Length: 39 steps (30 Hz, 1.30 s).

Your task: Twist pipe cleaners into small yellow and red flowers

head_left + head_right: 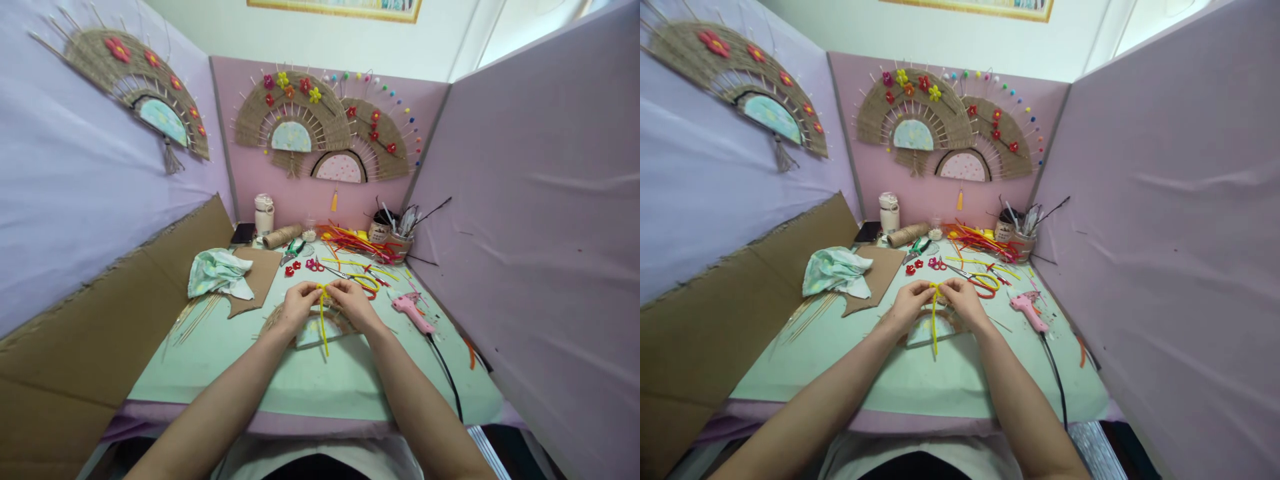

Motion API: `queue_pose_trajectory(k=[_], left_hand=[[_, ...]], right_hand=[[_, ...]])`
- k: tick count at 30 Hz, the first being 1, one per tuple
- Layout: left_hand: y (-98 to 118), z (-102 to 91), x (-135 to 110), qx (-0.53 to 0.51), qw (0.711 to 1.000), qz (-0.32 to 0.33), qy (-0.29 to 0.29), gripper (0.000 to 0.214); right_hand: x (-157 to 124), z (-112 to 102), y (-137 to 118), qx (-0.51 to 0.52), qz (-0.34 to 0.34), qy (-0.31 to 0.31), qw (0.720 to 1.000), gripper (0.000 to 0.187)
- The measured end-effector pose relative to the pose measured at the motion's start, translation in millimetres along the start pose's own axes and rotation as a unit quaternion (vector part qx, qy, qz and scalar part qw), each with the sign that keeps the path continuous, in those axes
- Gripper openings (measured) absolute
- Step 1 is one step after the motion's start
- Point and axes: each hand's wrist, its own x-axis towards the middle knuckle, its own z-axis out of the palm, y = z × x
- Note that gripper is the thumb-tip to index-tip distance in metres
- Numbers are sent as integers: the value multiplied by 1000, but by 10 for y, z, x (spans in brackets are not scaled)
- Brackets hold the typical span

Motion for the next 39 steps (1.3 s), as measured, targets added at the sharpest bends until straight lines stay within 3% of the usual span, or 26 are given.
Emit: queue_pose_trajectory(k=[4, 12, 29, 39], left_hand=[[3, 18, -12, -39, 998, -42, -3, 31], [-28, -1, 0, -36, 999, -26, -26, 23], [36, 32, -51, -41, 998, -47, -18, 31], [54, 7, -32, 37, 999, 3, 15, 20]], right_hand=[[18, -11, 29, -7, -8, 20, 1000, 30], [10, -4, 22, -16, -2, 16, 1000, 25], [-36, 63, -35, -29, -19, 16, 999, 21], [-44, 51, -56, -9, 6, -13, 1000, 26]])
